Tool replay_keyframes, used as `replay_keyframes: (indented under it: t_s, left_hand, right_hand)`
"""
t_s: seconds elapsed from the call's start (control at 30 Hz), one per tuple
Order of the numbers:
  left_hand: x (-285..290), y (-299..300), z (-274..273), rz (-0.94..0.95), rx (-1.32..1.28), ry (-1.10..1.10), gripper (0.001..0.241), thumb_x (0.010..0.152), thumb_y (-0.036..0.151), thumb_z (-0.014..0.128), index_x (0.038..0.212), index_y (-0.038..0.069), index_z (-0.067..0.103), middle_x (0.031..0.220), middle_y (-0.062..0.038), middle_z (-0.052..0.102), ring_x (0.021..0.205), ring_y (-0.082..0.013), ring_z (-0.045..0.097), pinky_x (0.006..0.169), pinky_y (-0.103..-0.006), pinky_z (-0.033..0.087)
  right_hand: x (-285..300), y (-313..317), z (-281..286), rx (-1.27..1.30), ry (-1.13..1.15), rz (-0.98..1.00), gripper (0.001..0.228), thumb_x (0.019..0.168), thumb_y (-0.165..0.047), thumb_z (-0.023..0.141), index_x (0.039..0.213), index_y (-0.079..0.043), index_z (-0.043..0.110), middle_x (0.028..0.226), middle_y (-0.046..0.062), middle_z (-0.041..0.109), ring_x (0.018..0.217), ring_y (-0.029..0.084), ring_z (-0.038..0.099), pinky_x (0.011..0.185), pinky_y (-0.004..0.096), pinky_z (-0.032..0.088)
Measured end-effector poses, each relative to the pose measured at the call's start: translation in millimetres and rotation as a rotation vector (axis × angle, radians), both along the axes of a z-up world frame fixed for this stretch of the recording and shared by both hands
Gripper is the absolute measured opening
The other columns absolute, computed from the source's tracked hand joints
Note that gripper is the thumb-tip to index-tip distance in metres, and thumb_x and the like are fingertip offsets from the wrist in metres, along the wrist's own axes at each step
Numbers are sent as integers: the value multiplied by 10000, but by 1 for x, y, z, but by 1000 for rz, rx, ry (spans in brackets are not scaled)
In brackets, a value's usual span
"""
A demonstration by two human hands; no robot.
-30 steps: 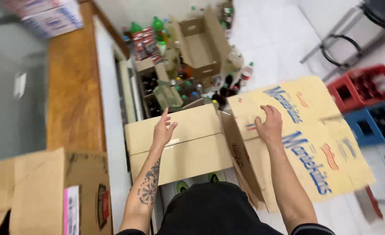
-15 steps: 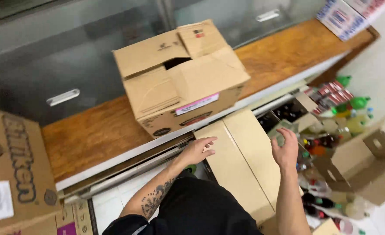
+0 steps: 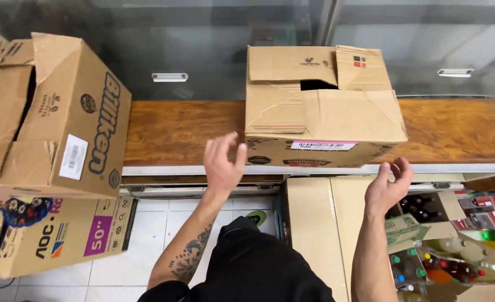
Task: The person picks up and unfolds various cardboard boxes one at a time, turning them over and pressing the flaps down to flatten them.
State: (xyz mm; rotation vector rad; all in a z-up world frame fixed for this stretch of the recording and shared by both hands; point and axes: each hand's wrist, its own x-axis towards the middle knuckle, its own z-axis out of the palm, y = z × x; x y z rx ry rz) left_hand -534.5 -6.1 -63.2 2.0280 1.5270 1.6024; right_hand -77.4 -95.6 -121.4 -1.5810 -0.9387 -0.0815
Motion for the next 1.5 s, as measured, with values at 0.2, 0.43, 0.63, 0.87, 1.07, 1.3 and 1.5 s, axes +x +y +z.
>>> replay_keyframes:
  t_s: [0.2,0.43,0.63,0.87,1.07,1.3,1.5]
  left_hand:
    - [6,2,37,-356,-615,-341,1076,1101,738,643,1839,14,347,1831,-379,381,1703,-572,340,1394,-703,328]
    - [32,9,28,-494,-588,-482,1176,1072,736,680,1859,-10,225,1843,-450,247,1723,-637,244,1417,-754,233]
    - [43,35,-28,-623,-529,-538,867,1084,650,708,1632,15,489,1643,-281,490,1614,-470,472,1383,-596,364]
    - [103,35,-8,-902,-616,-533,582,1070,304,818,1377,26,410,1865,-349,334,1715,-561,349,1395,-626,350]
    - [172,32,-3,-1193,-707,-433,1040,940,319,839,1800,54,319,1860,-288,360,1739,-484,344,1426,-583,328]
    - [256,16,-23,-1480,-794,-266,1074,859,240,816,1843,94,412,1827,-229,450,1731,-410,396,1419,-584,343]
    - [299,0,-60,-1648,-924,-172,1051,872,252,777,1838,76,404,1800,-228,455,1711,-411,417,1420,-573,353]
  right_hand:
    - [-23,8,32,-49,502,301,575,1312,-281,583,1820,-87,396,1732,419,373,1640,660,385,1150,940,374]
    - [-6,-6,26,-57,582,318,523,1247,-405,550,1706,-154,531,1613,182,542,1566,432,530,1193,847,371]
    - [42,-53,-8,86,713,266,433,1156,-504,639,1372,-139,551,1457,101,589,1475,422,634,1009,862,562]
    - [57,-156,-18,193,776,6,441,1209,-594,563,1154,-160,619,1268,67,693,1320,361,731,926,863,617]
    - [12,-252,14,218,854,-257,458,1218,-608,499,1413,-207,606,1341,81,694,1245,372,739,919,920,593]
    - [-36,-367,-53,247,925,-511,643,1198,-516,600,1760,-227,483,1476,132,675,1136,386,766,962,910,572]
    - [-124,-406,-79,239,979,-691,712,1140,-552,600,1783,-280,455,1422,132,690,1135,342,786,929,726,676]
